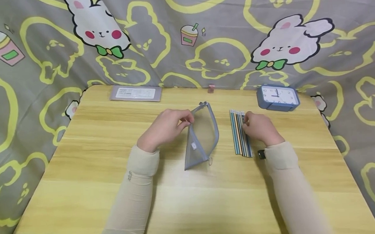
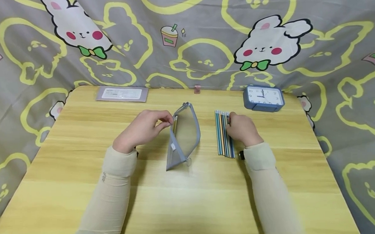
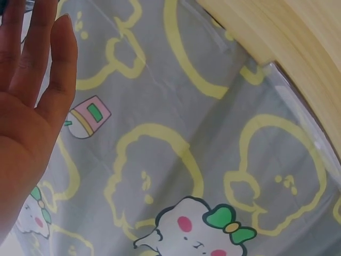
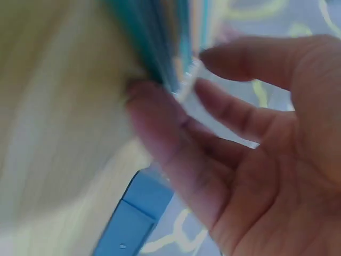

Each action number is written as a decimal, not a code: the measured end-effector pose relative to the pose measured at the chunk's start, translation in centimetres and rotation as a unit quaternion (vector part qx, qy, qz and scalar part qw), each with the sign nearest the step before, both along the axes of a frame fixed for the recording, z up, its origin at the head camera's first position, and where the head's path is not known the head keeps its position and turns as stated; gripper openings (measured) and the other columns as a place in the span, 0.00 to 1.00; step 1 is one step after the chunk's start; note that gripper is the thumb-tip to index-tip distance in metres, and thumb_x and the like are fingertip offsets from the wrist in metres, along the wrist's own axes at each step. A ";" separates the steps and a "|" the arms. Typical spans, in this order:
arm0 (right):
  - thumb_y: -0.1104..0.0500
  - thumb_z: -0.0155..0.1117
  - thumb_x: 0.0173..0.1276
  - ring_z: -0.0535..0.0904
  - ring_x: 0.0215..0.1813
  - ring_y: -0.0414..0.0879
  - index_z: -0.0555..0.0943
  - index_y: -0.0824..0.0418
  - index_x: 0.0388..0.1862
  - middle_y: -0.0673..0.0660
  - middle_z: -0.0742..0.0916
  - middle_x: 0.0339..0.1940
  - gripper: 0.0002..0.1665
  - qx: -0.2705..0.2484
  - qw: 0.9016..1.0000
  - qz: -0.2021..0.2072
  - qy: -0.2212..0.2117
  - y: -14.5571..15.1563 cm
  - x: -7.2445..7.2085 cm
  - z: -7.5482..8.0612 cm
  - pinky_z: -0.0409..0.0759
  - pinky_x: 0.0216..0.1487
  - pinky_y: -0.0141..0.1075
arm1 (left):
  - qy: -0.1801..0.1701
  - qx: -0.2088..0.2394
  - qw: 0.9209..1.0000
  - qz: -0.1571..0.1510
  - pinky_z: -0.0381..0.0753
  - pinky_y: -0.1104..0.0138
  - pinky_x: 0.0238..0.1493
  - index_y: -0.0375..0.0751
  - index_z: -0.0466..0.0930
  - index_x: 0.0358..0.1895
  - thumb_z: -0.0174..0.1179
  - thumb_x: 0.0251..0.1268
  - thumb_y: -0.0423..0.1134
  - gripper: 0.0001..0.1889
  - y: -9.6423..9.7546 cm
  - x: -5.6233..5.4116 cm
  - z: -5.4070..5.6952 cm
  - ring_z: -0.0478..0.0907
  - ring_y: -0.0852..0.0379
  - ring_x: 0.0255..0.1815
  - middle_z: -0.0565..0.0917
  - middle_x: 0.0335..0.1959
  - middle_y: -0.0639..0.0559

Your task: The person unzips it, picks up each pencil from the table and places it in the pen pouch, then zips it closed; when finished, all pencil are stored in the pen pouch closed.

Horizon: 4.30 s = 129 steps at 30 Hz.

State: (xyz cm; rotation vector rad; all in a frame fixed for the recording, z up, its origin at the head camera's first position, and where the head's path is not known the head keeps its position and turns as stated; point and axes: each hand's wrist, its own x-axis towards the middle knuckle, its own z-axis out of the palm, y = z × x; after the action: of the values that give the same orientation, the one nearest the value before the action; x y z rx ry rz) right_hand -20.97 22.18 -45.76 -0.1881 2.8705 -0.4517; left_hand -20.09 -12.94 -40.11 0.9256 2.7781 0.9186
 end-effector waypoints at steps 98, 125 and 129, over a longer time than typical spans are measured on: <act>0.57 0.61 0.75 0.83 0.50 0.61 0.82 0.65 0.48 0.67 0.88 0.48 0.13 -0.073 0.997 -0.032 0.000 1.0 0.1 -0.8 0.79 0.57 0.57 | -0.002 0.004 1.000 -0.014 0.83 0.58 0.56 0.47 0.87 0.46 0.65 0.75 0.32 0.05 -0.4 0.0 0.3 0.88 0.55 0.49 0.91 0.45 0.55; 0.60 0.66 0.66 0.81 0.38 0.57 0.80 0.65 0.40 0.63 0.88 0.37 0.09 -0.010 1.000 -0.012 0.010 -1.1 1.2 -0.6 0.79 0.44 0.53 | 0.008 0.003 1.000 -0.017 0.84 0.58 0.54 0.46 0.87 0.46 0.64 0.76 0.33 0.04 -0.4 0.1 0.3 0.88 0.55 0.48 0.91 0.44 0.55; 0.58 0.68 0.66 0.79 0.33 0.53 0.80 0.64 0.38 0.61 0.87 0.34 0.10 -0.019 0.999 -0.028 -0.004 -1.2 1.4 0.0 0.77 0.35 0.45 | 0.007 0.001 1.000 -0.017 0.84 0.58 0.54 0.46 0.87 0.46 0.65 0.76 0.33 0.04 -0.3 0.1 0.2 0.88 0.55 0.48 0.91 0.44 0.55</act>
State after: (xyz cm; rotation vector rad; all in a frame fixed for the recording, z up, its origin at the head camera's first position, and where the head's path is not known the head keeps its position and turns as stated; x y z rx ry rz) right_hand -19.56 20.98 -45.79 -0.1121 2.8659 -0.5171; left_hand -20.03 -13.22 -39.89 0.9813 2.7639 0.9142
